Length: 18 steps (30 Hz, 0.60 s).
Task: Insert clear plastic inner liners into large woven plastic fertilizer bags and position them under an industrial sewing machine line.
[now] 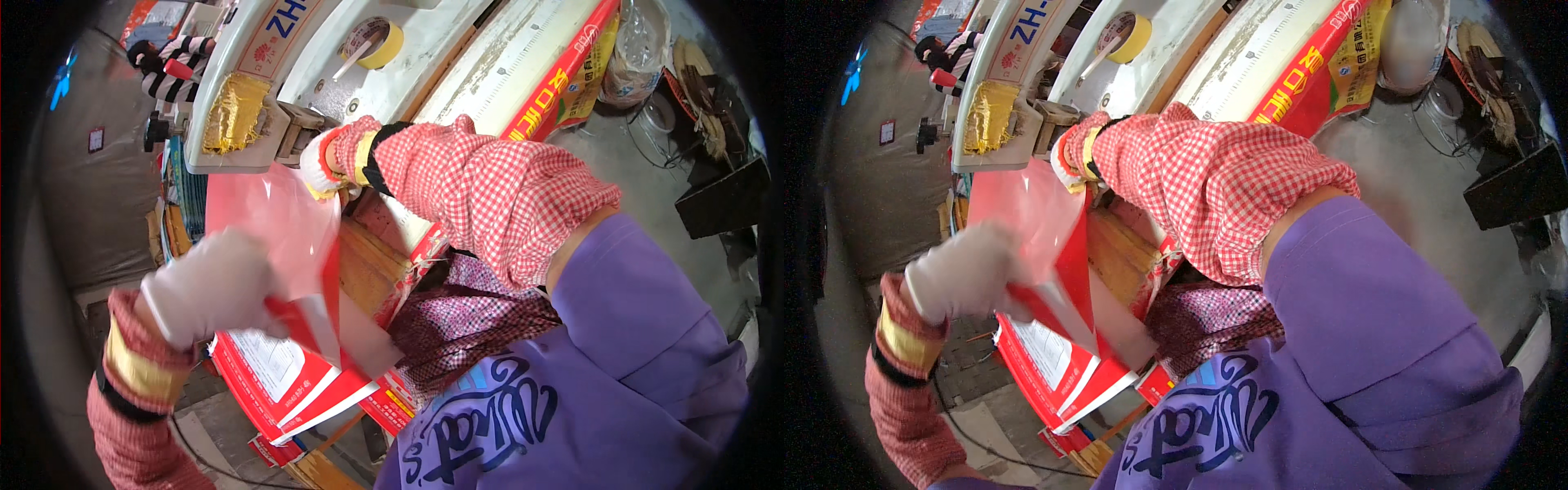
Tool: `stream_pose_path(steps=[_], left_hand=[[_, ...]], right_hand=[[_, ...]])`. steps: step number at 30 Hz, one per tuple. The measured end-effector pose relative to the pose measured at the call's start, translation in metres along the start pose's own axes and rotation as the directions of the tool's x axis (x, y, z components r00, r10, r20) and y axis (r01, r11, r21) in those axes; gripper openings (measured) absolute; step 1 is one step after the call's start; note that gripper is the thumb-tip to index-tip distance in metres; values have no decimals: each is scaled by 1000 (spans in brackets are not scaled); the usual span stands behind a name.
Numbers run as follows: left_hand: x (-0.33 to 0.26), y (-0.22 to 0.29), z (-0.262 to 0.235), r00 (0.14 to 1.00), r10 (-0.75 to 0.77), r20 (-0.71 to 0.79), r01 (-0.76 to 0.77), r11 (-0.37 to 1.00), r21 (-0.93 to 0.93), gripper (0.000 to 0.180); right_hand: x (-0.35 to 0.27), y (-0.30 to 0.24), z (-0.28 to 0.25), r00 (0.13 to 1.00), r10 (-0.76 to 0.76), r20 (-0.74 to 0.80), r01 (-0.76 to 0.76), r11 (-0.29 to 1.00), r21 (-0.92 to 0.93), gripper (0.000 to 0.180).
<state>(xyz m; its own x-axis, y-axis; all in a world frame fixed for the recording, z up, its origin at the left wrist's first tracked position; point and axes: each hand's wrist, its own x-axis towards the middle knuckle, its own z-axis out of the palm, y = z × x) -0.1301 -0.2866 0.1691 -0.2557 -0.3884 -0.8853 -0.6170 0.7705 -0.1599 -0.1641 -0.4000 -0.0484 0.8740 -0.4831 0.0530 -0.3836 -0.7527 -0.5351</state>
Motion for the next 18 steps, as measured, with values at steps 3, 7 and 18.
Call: stream_pose_path(steps=[3,7,18], left_hand=[[-45,30,-1,998,-44,52,31,974,226,36],[-50,63,24,965,87,248,-186,892,412,17],[16,85,4,941,335,56,-320,930,-182,33]], right_hand=[[-13,-19,-19,964,221,149,-254,931,262,19],[-18,-40,-13,966,257,-20,-248,950,189,18],[-98,-126,82,895,281,-347,-366,907,-208,22]])
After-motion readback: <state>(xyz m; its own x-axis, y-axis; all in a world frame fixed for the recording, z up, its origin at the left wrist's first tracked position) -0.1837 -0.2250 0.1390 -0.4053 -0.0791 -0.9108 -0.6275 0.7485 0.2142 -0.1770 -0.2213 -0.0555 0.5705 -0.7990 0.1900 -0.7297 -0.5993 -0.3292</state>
